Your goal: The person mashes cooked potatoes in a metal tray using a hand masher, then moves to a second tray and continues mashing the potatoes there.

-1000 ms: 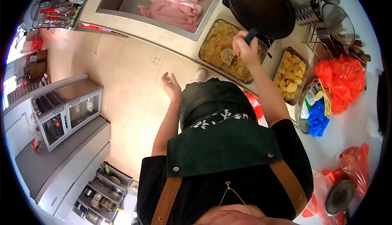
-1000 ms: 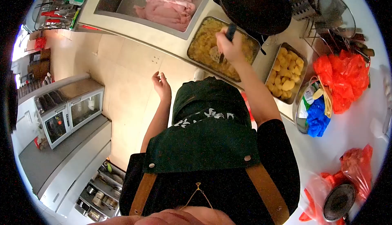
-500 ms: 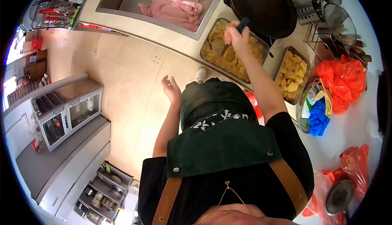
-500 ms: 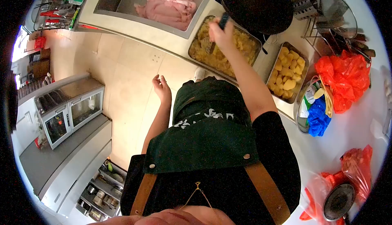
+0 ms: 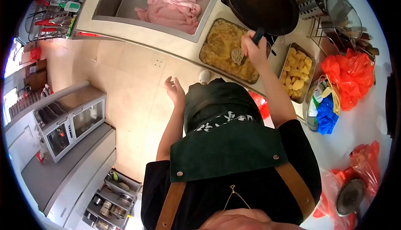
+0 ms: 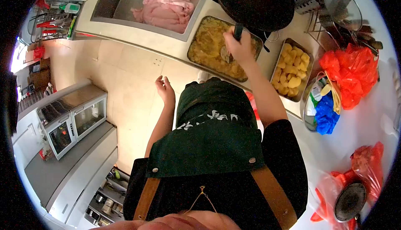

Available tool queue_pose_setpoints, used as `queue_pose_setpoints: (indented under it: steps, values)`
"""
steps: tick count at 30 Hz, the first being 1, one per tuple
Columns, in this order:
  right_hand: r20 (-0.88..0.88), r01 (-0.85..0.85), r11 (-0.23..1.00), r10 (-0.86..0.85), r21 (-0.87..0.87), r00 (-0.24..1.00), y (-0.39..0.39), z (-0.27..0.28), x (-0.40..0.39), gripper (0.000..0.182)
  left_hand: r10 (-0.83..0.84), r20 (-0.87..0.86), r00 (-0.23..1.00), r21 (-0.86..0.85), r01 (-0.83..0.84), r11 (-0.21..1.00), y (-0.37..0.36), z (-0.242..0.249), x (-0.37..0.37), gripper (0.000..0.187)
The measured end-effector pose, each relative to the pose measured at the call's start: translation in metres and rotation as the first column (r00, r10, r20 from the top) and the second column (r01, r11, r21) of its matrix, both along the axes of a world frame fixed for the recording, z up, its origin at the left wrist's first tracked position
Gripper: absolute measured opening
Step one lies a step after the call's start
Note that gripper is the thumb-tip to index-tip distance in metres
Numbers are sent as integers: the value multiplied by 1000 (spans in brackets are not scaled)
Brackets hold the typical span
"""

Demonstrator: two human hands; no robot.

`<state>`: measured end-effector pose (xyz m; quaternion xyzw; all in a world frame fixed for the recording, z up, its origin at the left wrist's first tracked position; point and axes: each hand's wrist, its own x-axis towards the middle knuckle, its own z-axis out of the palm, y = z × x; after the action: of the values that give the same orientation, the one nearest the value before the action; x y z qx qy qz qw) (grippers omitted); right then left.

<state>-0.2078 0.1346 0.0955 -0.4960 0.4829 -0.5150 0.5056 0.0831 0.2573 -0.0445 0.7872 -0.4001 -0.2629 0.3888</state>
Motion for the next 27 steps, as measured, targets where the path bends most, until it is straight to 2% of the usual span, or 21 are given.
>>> queue_pose_setpoints:
  steps: [2,4,6,7,8,9,13,16,20,21,24,26,27]
  values:
    - [194,-44,998,52,-46,980,-19,13,0,32,-2,8,1000,-16,2,1000,-1,-1,2,31]
    - [178,-40,999,41,-13,983,-40,23,12,30,6,0,1000,-20,-6,1000,0,0,3,30]
    - [91,-28,998,23,59,996,-63,12,27,26,31,-22,999,-15,-32,999,2,3,4,31]
    - [35,-41,998,39,50,999,-71,11,36,29,44,-39,998,-13,-44,999,3,4,5,31]
    - [78,-88,995,85,35,993,-80,-2,38,17,58,-57,997,-8,-59,998,6,5,6,31]
    - [38,-77,996,75,37,996,-86,-9,44,16,75,-75,994,-1,-75,997,9,5,8,30]
    - [-38,-82,997,82,14,996,-96,-38,61,16,99,-35,994,5,-99,995,18,7,13,31]
    - [-114,15,1000,-17,-16,993,-97,-49,65,23,122,-48,991,27,-121,992,22,9,13,32]
    - [83,-27,991,16,128,996,-80,-20,52,21,115,-66,991,62,-111,992,21,13,17,32]
    - [126,12,994,-26,113,992,-72,-10,47,21,110,-67,992,64,-106,992,22,13,17,32]
    - [255,-19,1000,12,25,967,-53,15,19,24,57,-24,998,25,-56,998,18,6,20,32]
    - [374,-27,998,45,-53,926,-41,28,2,29,37,-60,997,18,-36,999,13,7,16,32]
    - [365,-10,998,32,-63,931,-34,37,-4,30,28,-77,997,16,-26,1000,11,8,13,32]
